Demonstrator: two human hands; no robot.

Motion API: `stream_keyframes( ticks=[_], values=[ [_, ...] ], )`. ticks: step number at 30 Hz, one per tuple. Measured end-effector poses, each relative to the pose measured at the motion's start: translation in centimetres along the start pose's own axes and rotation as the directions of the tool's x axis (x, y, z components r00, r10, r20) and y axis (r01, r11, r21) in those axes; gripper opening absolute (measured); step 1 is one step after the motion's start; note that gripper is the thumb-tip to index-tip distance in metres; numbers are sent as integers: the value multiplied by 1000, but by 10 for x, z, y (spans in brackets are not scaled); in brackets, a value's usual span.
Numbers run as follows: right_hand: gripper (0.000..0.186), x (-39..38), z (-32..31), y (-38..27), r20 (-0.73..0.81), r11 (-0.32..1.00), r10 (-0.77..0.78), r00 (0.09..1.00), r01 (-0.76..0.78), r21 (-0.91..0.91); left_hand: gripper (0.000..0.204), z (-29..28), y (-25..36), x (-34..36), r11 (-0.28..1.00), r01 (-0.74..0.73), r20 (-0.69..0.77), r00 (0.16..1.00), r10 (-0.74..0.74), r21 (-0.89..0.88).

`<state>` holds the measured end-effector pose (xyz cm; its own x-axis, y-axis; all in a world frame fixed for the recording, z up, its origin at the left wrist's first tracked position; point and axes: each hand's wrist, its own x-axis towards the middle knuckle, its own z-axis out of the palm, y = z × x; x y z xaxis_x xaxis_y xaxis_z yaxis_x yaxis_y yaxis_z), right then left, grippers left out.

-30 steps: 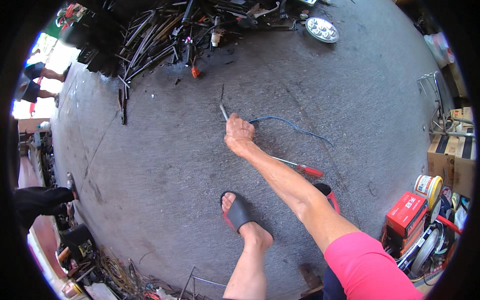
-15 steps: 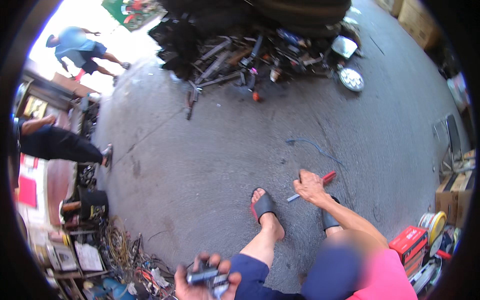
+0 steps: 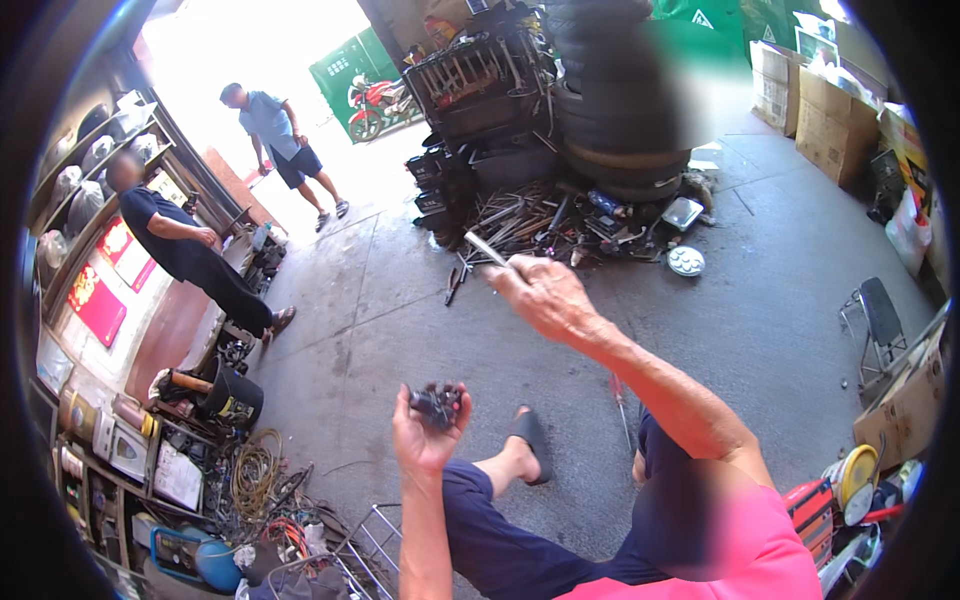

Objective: The person sits on the floor in a cluttered workshop and uses a screwdriver to adjust a small black mechanical component held in their left hand. They repeatedly insert the tool into the part, turn it, and inspect the result while seated.

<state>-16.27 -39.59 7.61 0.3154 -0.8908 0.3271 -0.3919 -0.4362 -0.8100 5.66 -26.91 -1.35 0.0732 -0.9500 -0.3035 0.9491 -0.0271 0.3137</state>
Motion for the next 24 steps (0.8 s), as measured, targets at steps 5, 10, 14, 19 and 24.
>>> stream_keyframes(
  ticks=[5,10,14,19,24],
  values=[
    [61,-37,3,1,42,995,91,995,-92,25,40,61,-9,13,977,-93,184,981,58,190],
    [25,-49,12,24,65,882,140,988,-155,446,40,86,-14,10,946,-152,208,974,94,286],
    [24,-57,17,19,169,794,194,966,-256,552,47,69,-15,11,984,28,21,999,-33,179],
    [29,-67,12,10,213,886,129,968,-209,414,50,61,-18,16,987,151,-29,988,-150,60],
    [18,-72,14,5,262,984,-97,960,53,171,51,67,-22,19,989,84,-28,996,-82,124]
  ],
)
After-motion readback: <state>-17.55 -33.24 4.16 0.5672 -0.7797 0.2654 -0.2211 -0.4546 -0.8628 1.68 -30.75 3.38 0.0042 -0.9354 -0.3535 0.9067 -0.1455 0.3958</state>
